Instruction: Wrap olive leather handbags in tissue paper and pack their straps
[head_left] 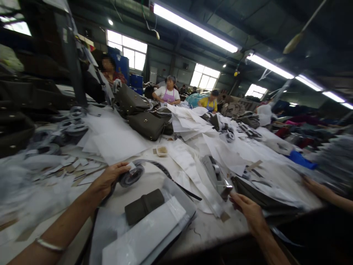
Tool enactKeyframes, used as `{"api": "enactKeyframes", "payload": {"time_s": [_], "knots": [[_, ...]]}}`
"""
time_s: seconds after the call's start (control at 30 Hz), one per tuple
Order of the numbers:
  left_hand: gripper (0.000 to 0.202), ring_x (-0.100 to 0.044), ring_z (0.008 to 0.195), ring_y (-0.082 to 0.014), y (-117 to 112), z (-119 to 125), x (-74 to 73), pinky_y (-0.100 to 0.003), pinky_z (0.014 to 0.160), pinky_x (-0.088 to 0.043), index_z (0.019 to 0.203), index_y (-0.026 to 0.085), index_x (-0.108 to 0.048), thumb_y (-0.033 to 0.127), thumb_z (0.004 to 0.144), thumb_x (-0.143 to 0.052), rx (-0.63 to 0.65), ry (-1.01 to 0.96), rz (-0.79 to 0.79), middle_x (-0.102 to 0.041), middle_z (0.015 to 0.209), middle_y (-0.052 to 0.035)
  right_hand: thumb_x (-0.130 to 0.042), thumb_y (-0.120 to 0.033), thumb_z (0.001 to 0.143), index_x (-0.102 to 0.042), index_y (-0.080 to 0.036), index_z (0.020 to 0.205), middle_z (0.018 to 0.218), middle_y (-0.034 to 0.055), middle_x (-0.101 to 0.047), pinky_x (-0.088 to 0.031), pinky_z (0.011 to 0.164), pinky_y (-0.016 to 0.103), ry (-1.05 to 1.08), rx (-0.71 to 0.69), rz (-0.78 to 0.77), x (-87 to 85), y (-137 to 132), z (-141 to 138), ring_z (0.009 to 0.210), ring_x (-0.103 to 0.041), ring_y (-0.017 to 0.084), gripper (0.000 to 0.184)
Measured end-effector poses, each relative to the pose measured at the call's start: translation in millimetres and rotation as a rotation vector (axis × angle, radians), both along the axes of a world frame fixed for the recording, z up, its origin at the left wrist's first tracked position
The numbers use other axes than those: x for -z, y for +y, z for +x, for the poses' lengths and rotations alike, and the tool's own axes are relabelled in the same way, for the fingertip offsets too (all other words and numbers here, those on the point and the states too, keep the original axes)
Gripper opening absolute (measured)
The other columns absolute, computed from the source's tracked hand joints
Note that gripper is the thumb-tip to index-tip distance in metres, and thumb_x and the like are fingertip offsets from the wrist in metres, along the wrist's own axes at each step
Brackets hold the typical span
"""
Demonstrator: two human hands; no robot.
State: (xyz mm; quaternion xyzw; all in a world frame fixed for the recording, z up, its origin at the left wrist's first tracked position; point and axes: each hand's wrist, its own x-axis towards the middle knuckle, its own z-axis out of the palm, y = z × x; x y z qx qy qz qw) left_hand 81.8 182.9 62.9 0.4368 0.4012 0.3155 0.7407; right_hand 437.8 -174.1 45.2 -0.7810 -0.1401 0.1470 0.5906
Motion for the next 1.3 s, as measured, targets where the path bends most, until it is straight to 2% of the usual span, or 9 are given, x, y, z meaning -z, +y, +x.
{"api": "enactKeyframes", "payload": {"time_s": [0.2, 0.3, 0.43, 0.6, 0.83, 0.93, 1.03, 1.17, 1.3], "knots": [[0.040, -0.061, 0.050, -0.0151, -10, 5, 3.6, -0.023, 0.049, -0.047, 0.084, 0.014, -0.061, 0.022, 0.053, -0.084, -0.022, -0.051, 0.072, -0.068, 0.062, -0.0021, -0.084, -0.048, 0.064, -0.072, -0.016, 0.102, 0.073, 0.0061, -0.072, -0.056, 0.071, 0.035, 0.026, -0.526, 0.133, -57.4, 114, -101, 0.070, -0.068, 0.022, 0.050], [0.042, -0.060, 0.049, -0.0140, -12, 5, 6.9, -0.023, 0.050, -0.046, 0.083, 0.014, -0.061, 0.024, 0.051, -0.085, -0.045, -0.083, 0.104, -0.067, 0.062, -0.0011, -0.081, -0.042, 0.071, -0.046, -0.018, 0.138, 0.063, -0.0029, -0.068, -0.055, 0.069, 0.036, 0.106, -0.884, 0.234, -78.2, 177, -168, 0.061, -0.066, 0.019, 0.079], [0.041, -0.061, 0.051, -0.0140, -17, 4, 6.2, -0.023, 0.052, -0.046, 0.083, 0.014, -0.059, 0.025, 0.052, -0.084, -0.035, -0.144, 0.148, -0.066, 0.061, -0.0003, -0.080, -0.044, 0.071, -0.049, -0.018, 0.118, 0.063, -0.0038, -0.069, -0.053, 0.064, 0.030, 0.116, -0.978, 0.347, -75.8, 235, -218, 0.058, -0.065, 0.016, 0.062], [0.039, -0.063, 0.053, -0.0157, -18, 5, 8.8, -0.024, 0.053, -0.046, 0.085, 0.015, -0.058, 0.026, 0.056, -0.081, -0.022, -0.178, 0.165, -0.066, 0.064, -0.0010, -0.081, -0.048, 0.066, -0.046, -0.021, 0.081, 0.059, -0.0005, -0.069, -0.047, 0.053, 0.025, 0.076, -0.885, 0.229, -43.3, 266, -222, 0.051, -0.063, 0.015, 0.047], [0.036, -0.056, 0.051, -0.0105, -14, 3, 17.5, -0.020, 0.049, -0.039, 0.086, 0.013, -0.061, 0.016, 0.053, -0.075, -0.014, -0.160, 0.136, -0.062, 0.061, 0.0022, -0.075, -0.049, 0.070, -0.042, -0.023, 0.070, 0.060, 0.0015, -0.069, -0.044, 0.047, 0.025, -0.027, -0.849, -0.020, -23.7, 275, -211, 0.049, -0.064, 0.017, 0.042], [0.037, -0.057, 0.054, -0.0111, -12, -1, 15.6, -0.021, 0.052, -0.042, 0.088, 0.013, -0.061, 0.018, 0.054, -0.073, 0.022, -0.171, 0.098, -0.064, 0.066, 0.0007, -0.071, -0.052, 0.075, -0.047, -0.023, 0.071, 0.054, -0.0029, -0.062, -0.042, 0.046, 0.026, -0.402, -0.758, -0.193, -25.3, 274, -204, 0.046, -0.060, 0.017, 0.038], [0.039, -0.058, 0.055, -0.0114, -8, -5, 14.2, -0.021, 0.053, -0.043, 0.089, 0.014, -0.060, 0.022, 0.054, -0.074, 0.068, -0.188, 0.063, -0.065, 0.068, -0.0003, -0.074, -0.051, 0.077, -0.060, -0.022, 0.085, 0.070, 0.0014, -0.068, -0.048, 0.060, 0.032, -0.964, -0.678, -0.153, -26.8, 274, -196, 0.064, -0.065, 0.021, 0.033], [0.040, -0.058, 0.059, -0.0119, -2, -8, 13.6, -0.024, 0.061, -0.047, 0.086, 0.014, -0.061, 0.029, 0.053, -0.077, 0.134, -0.208, 0.078, -0.065, 0.072, -0.0018, -0.068, -0.032, 0.089, -0.060, -0.027, 0.123, 0.128, 0.0077, -0.064, -0.040, 0.102, 0.047, -1.545, -0.869, 0.101, -28.0, 276, -189, 0.117, -0.058, 0.028, 0.036], [0.036, -0.060, 0.066, -0.0144, 3, -10, 13.7, -0.028, 0.069, -0.048, 0.085, 0.012, -0.063, 0.034, 0.057, -0.072, 0.215, -0.163, 0.170, -0.066, 0.079, -0.0057, -0.055, -0.022, 0.096, -0.055, -0.021, 0.131, 0.130, 0.0077, -0.063, -0.020, 0.117, 0.051, -1.700, -0.990, 0.130, -29.9, 283, -192, 0.131, -0.047, 0.027, 0.035]]}}
